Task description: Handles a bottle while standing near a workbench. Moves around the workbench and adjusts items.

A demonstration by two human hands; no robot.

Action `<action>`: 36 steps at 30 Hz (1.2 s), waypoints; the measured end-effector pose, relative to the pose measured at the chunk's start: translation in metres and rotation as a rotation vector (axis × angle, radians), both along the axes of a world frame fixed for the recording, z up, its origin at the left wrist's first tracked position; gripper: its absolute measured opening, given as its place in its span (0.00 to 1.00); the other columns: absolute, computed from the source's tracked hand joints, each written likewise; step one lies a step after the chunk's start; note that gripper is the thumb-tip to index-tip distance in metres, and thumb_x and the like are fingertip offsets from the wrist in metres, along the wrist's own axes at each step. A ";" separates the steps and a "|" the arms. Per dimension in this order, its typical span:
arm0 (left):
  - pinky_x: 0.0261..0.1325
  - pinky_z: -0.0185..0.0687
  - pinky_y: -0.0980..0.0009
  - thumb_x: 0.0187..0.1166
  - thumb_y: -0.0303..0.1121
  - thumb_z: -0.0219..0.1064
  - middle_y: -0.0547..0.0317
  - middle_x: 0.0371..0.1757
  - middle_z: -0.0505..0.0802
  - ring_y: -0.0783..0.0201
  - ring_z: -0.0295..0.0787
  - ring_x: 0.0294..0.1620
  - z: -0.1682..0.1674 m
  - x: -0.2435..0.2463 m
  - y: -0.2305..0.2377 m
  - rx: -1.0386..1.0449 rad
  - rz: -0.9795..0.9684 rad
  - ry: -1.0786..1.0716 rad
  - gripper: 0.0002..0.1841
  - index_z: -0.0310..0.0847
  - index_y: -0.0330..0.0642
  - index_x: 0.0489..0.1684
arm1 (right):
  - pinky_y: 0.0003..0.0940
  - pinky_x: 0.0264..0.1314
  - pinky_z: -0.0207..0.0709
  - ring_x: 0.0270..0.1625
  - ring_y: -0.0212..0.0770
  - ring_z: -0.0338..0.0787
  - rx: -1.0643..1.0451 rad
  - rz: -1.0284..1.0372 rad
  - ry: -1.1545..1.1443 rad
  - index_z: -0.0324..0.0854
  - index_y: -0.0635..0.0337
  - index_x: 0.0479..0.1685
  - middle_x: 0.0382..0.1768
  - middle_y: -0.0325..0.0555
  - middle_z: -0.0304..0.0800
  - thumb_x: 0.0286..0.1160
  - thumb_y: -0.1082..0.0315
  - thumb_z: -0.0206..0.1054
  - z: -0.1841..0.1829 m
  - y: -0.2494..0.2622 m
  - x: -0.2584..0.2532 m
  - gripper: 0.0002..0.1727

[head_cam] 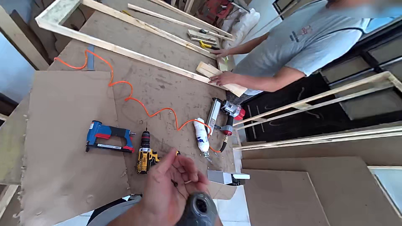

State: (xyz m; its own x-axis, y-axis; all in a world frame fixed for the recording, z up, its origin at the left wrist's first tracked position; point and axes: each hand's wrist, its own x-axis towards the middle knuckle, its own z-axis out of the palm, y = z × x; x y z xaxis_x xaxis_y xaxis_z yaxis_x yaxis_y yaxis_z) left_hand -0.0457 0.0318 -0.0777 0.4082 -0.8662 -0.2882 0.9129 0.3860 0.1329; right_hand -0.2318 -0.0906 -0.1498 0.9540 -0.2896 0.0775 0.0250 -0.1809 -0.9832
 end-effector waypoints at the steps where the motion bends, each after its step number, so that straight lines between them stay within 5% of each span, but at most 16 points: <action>1: 0.47 0.93 0.68 0.94 0.52 0.34 0.52 0.30 0.93 0.59 0.96 0.38 -0.006 0.004 0.001 0.022 -0.013 -0.003 0.36 0.86 0.40 0.28 | 0.32 0.77 0.79 0.70 0.29 0.85 0.002 -0.030 -0.032 0.69 0.56 0.76 0.67 0.34 0.88 0.34 0.49 0.95 -0.009 0.004 0.001 0.58; 8: 0.40 0.92 0.67 0.93 0.54 0.34 0.57 0.28 0.93 0.61 0.94 0.33 -0.106 0.028 0.055 0.471 0.131 0.021 0.35 0.84 0.46 0.27 | 0.33 0.77 0.80 0.70 0.29 0.86 0.128 0.020 0.184 0.62 0.57 0.81 0.67 0.32 0.87 0.39 0.47 0.92 -0.014 -0.038 -0.035 0.61; 13: 0.27 0.87 0.70 0.94 0.51 0.36 0.60 0.21 0.89 0.64 0.88 0.22 -0.166 0.015 0.092 0.699 0.142 0.157 0.31 0.79 0.46 0.24 | 0.41 0.68 0.87 0.62 0.39 0.92 0.383 -0.026 0.585 0.64 0.61 0.78 0.60 0.44 0.91 0.32 0.57 0.94 -0.073 -0.046 -0.065 0.61; 21: 0.22 0.81 0.72 0.94 0.47 0.41 0.59 0.19 0.85 0.64 0.83 0.18 -0.218 -0.003 0.098 0.910 -0.028 0.206 0.27 0.76 0.44 0.23 | 0.40 0.67 0.87 0.62 0.38 0.91 0.415 0.076 1.002 0.63 0.56 0.80 0.62 0.46 0.89 0.35 0.60 0.91 -0.182 -0.044 -0.044 0.59; 24: 0.27 0.82 0.71 0.95 0.46 0.42 0.59 0.22 0.86 0.64 0.84 0.22 -0.240 -0.016 0.094 0.984 -0.218 0.116 0.25 0.76 0.43 0.27 | 0.40 0.65 0.87 0.60 0.39 0.92 0.511 0.023 0.982 0.63 0.58 0.80 0.60 0.47 0.89 0.39 0.60 0.90 -0.173 -0.042 -0.058 0.56; 28: 0.29 0.80 0.71 0.95 0.49 0.45 0.62 0.21 0.82 0.66 0.80 0.20 -0.283 -0.032 0.076 0.977 -0.646 -0.047 0.25 0.75 0.43 0.29 | 0.40 0.65 0.88 0.61 0.39 0.92 0.521 -0.041 0.884 0.62 0.59 0.80 0.60 0.46 0.90 0.33 0.61 0.92 -0.163 -0.047 -0.047 0.60; 32: 0.23 0.65 0.72 0.95 0.49 0.47 0.66 0.16 0.72 0.70 0.64 0.15 -0.305 -0.064 0.050 0.922 -1.108 -0.508 0.26 0.81 0.38 0.35 | 0.39 0.66 0.87 0.61 0.38 0.91 0.461 -0.043 0.934 0.65 0.58 0.78 0.60 0.45 0.90 0.34 0.57 0.92 -0.177 -0.043 -0.035 0.58; 34: 0.34 0.70 0.63 0.93 0.47 0.50 0.59 0.28 0.76 0.64 0.68 0.25 -0.316 -0.070 0.036 0.906 -1.175 -0.619 0.23 0.83 0.35 0.45 | 0.38 0.66 0.87 0.61 0.37 0.91 0.464 -0.034 0.923 0.66 0.57 0.78 0.60 0.44 0.90 0.34 0.57 0.92 -0.170 -0.045 -0.027 0.58; 36: 0.27 0.65 0.68 0.90 0.46 0.56 0.63 0.25 0.73 0.68 0.65 0.21 -0.320 -0.080 0.037 0.925 -1.086 -0.530 0.18 0.82 0.40 0.49 | 0.39 0.66 0.87 0.61 0.38 0.91 0.511 -0.053 0.924 0.65 0.58 0.78 0.60 0.46 0.89 0.35 0.58 0.92 -0.170 -0.040 -0.025 0.58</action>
State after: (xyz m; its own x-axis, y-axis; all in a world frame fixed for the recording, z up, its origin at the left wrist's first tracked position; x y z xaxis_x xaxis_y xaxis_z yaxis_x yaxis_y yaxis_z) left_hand -0.1256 0.0686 -0.3978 -0.0603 -0.4086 -0.9107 0.4618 -0.8203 0.3374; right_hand -0.2565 -0.1307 -0.3198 0.5652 -0.1256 -0.8153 -0.7678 0.2814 -0.5756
